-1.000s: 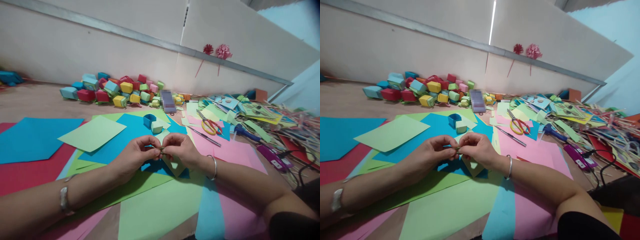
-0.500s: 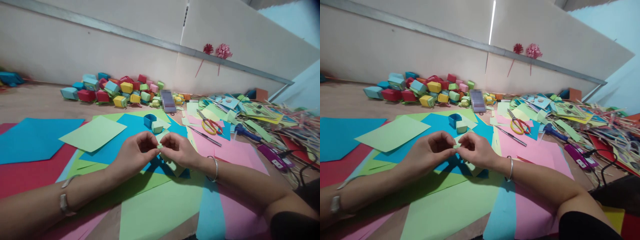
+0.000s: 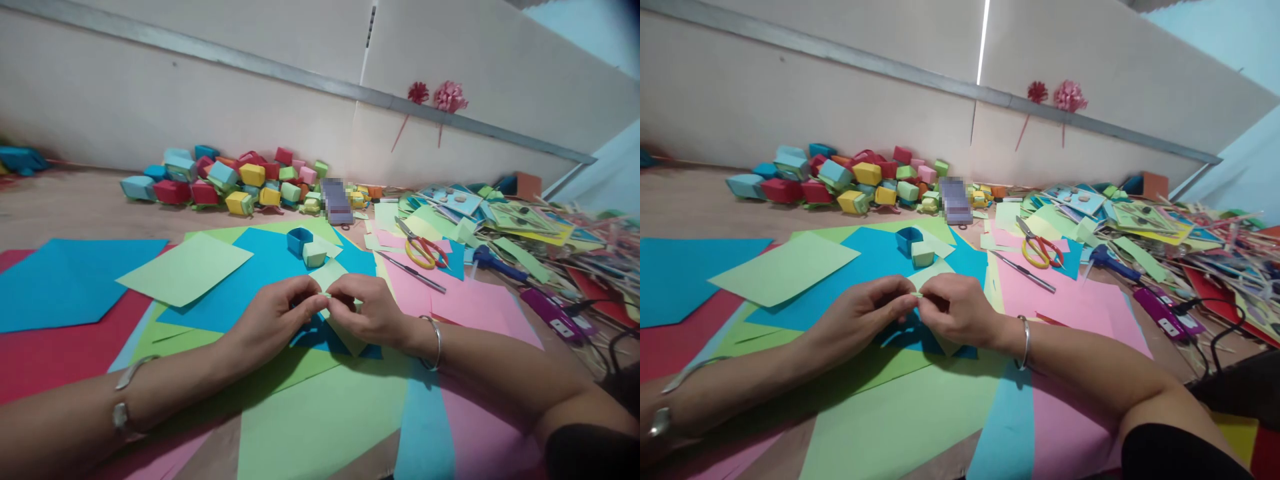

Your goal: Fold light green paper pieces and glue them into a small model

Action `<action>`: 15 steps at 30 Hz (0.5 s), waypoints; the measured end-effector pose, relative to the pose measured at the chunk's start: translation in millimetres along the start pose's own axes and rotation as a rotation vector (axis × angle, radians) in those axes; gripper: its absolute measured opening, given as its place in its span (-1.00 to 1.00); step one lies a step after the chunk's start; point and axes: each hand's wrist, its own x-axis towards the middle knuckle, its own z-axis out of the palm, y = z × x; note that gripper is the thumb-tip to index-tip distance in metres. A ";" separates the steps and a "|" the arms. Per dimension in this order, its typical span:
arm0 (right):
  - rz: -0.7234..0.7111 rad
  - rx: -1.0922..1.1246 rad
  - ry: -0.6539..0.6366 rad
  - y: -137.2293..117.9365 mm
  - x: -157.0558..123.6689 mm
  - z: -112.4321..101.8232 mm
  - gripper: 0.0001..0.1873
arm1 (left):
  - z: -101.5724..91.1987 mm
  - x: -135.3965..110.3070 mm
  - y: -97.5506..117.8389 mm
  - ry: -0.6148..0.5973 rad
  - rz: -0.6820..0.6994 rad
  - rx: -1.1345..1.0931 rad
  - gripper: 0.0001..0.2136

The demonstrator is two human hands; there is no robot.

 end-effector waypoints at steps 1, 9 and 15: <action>-0.002 -0.012 -0.023 -0.6 0.3 -0.6 -0.77 | -0.1 -1.1 0.4 0.003 0.047 0.026 -0.74; -0.097 -0.062 -0.188 -26.7 -7.5 -12.5 -0.77 | -1.0 -16.3 13.1 -0.136 0.230 0.066 -0.70; -0.219 0.262 -0.243 -56.4 -26.7 -20.2 -0.63 | -12.6 -45.7 22.2 -0.391 0.347 0.034 -0.78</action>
